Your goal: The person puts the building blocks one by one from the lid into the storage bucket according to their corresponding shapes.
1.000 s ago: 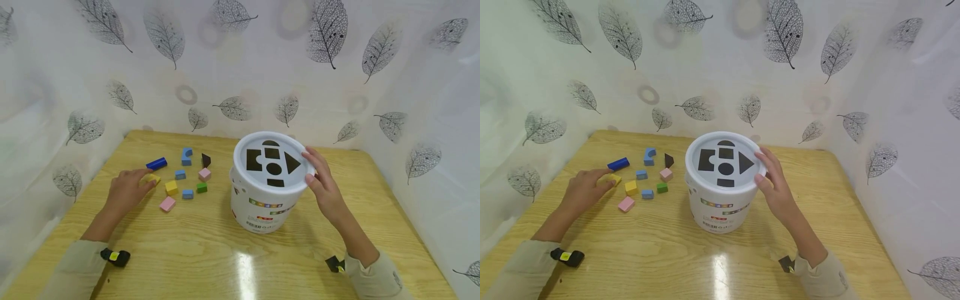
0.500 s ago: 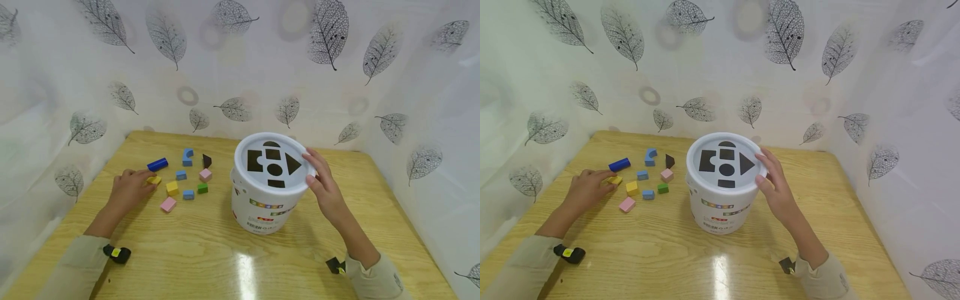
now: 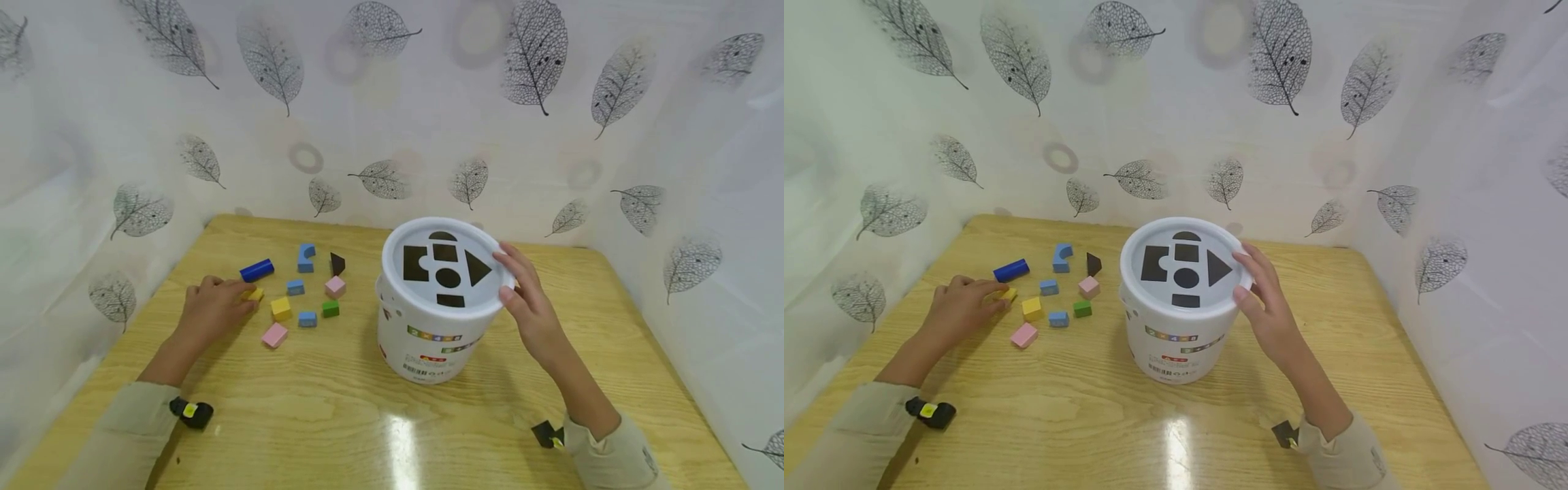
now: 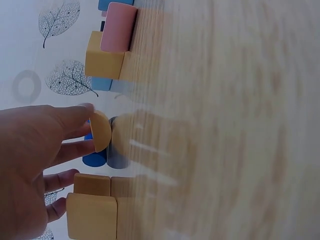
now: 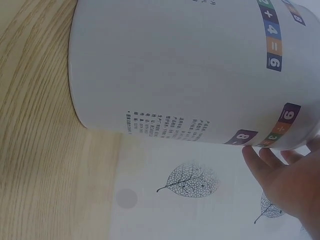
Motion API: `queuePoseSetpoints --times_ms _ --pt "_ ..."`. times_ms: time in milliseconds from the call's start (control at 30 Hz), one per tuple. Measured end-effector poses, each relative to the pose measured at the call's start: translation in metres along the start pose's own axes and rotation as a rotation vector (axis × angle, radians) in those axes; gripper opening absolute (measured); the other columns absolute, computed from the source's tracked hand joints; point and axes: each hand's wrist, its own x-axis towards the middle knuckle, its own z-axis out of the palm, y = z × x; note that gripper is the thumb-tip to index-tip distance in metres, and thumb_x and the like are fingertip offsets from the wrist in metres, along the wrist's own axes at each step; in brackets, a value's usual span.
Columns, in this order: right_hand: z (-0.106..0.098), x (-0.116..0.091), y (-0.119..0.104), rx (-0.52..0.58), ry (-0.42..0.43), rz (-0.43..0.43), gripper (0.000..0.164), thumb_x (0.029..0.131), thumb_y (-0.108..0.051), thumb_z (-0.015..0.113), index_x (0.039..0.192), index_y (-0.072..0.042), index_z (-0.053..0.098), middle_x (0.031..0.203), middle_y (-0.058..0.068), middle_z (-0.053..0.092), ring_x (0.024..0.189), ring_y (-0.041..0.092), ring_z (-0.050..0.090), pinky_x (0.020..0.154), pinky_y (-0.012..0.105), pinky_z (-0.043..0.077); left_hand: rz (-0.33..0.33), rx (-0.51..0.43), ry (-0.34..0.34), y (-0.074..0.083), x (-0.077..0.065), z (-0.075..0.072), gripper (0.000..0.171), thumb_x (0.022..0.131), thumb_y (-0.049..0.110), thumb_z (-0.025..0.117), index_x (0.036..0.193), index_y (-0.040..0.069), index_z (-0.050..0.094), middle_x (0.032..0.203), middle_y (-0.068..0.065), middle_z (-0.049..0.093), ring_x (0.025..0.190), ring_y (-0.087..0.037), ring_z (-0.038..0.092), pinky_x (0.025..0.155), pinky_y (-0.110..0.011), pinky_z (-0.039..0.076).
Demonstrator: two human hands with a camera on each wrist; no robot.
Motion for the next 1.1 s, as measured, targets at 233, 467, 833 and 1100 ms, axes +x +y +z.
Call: queuePoseSetpoints --times_ms 233,467,833,1100 --pt "-0.001 0.0 0.0 0.004 -0.004 -0.008 0.049 0.104 -0.009 0.041 0.153 -0.011 0.042 0.166 -0.002 0.021 0.148 0.018 0.026 0.106 0.012 0.037 0.005 0.003 0.022 -0.001 0.002 0.001 0.033 0.104 0.032 0.057 0.128 0.012 0.068 0.126 -0.017 0.068 0.112 -0.042 0.046 0.08 -0.056 0.03" --pt "0.0 -0.002 -0.001 0.008 -0.004 -0.011 0.048 0.104 -0.007 0.04 0.152 -0.01 0.042 0.166 0.0 0.021 0.15 0.02 0.024 0.107 0.012 0.036 -0.007 -0.002 -0.017 -0.001 0.005 0.002 0.033 0.101 0.035 0.062 0.125 0.013 0.068 0.126 -0.016 0.067 0.117 -0.043 0.043 0.086 -0.06 0.031" --pt "-0.002 -0.002 0.0 -0.011 -0.004 0.001 0.047 0.105 -0.009 0.04 0.153 -0.011 0.042 0.166 -0.002 0.021 0.15 0.016 0.023 0.105 0.012 0.036 0.001 0.043 -0.077 0.001 0.012 0.002 0.042 0.099 0.034 0.065 0.132 0.011 0.066 0.125 -0.021 0.062 0.115 -0.043 0.043 0.088 -0.063 0.035" --pt "-0.001 -0.001 0.001 -0.001 -0.004 -0.01 0.047 0.105 -0.009 0.04 0.152 -0.01 0.043 0.166 -0.002 0.021 0.15 0.015 0.024 0.105 0.012 0.037 -0.003 -0.005 -0.083 0.0 0.011 0.0 0.04 0.097 0.032 0.067 0.129 0.007 0.067 0.125 -0.023 0.06 0.116 -0.045 0.043 0.094 -0.068 0.035"
